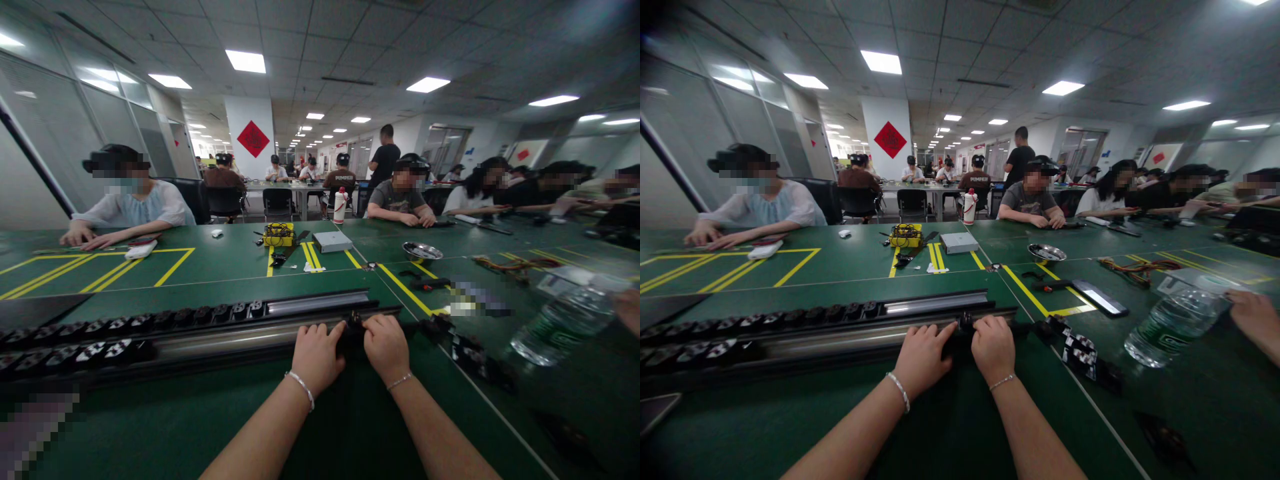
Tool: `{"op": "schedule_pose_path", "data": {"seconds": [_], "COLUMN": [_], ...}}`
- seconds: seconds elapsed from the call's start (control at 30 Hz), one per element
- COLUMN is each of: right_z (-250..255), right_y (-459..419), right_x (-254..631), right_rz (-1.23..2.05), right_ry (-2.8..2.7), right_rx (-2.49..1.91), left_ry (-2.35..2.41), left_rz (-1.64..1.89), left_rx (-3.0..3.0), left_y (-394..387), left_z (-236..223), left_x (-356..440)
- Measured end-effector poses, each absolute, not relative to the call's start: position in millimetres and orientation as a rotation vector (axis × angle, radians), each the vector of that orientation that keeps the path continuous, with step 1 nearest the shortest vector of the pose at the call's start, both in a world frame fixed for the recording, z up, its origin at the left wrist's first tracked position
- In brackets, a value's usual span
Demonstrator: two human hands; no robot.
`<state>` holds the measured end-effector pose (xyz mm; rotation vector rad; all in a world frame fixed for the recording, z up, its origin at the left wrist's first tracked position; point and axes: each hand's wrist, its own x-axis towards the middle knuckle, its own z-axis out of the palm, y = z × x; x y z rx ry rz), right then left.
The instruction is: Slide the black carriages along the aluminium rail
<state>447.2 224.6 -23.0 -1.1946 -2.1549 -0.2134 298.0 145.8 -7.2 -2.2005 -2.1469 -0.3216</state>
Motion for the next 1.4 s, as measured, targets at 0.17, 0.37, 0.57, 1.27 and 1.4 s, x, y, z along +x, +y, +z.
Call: {"op": "schedule_pose_path", "data": {"seconds": [0.17,0.37,0.57,1.27,1.4], "right_z": [-25,-26,-25,-26,-25], "right_y": [226,226,225,227,227], "right_x": [447,447,446,450,449], "right_rz": [-0.209,-0.189,-0.191,-0.238,-0.26], "right_ry": [-2.155,-2.139,-2.144,-2.138,-2.131], "right_rx": [-1.197,-1.204,-1.219,-1.188,-1.188], "left_ry": [-2.026,-1.964,-1.936,-1.949,-1.96], "left_rz": [-0.413,-0.485,-0.494,-0.475,-0.467], "left_rx": [-2.266,-2.365,-2.36,-2.364,-2.364], "left_y": [150,157,155,155,155], "left_z": [-6,-10,-16,-12,-11], "left_x": [297,303,302,304,304]}}
